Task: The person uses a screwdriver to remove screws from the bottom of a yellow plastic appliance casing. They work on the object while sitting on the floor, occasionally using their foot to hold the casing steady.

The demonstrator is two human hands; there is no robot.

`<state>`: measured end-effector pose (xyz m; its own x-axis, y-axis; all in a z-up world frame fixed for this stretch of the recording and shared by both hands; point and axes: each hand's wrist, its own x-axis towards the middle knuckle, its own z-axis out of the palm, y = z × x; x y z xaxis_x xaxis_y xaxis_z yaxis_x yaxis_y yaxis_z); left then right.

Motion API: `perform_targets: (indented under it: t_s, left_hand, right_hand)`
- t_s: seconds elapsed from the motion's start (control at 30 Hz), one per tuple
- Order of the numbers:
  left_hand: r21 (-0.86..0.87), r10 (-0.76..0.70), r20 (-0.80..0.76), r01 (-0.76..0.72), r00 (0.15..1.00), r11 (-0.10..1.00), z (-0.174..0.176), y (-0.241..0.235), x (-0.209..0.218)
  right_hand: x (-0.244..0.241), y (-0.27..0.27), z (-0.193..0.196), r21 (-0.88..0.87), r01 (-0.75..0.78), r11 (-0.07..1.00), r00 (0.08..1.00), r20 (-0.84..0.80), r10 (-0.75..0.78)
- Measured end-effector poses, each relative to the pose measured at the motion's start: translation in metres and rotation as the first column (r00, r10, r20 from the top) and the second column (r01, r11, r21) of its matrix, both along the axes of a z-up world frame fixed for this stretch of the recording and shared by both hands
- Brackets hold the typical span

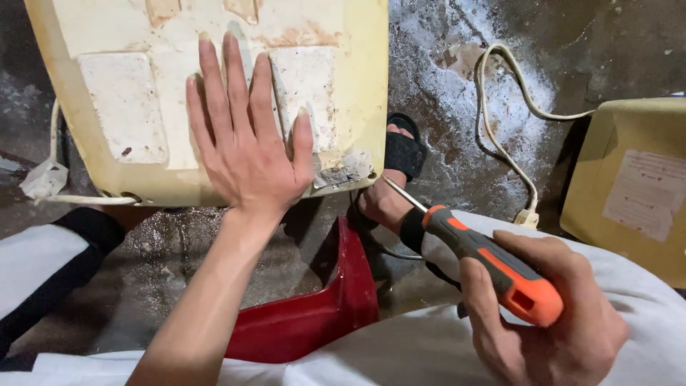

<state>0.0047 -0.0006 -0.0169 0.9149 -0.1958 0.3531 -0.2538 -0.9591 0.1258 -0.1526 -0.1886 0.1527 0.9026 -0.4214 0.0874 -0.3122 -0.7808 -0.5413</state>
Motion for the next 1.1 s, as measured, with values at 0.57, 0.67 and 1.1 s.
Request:
perform_targets:
  t_s: [0.57,0.67,1.1]
  left_hand:
    - [-0.021,0.019,0.014,-0.018,1.000,1.000,-0.012,0.000,0.005]
    - [-0.029,0.023,0.002,-0.023,1.000,0.999,-0.010,-0.001,0.003]
    - [-0.128,-0.018,0.056,0.025,0.998,0.991,-0.003,-0.001,0.007]
  right_hand:
    - [0.016,0.005,-0.006,-0.096,-0.096,0.991,0.988,-0.132,0.082]
    - [0.019,0.006,-0.015,-0.153,-0.222,0.963,0.966,-0.169,0.196]
    - [0.029,0.028,-0.012,-0.464,-0.109,0.879,0.801,-0.564,-0.199]
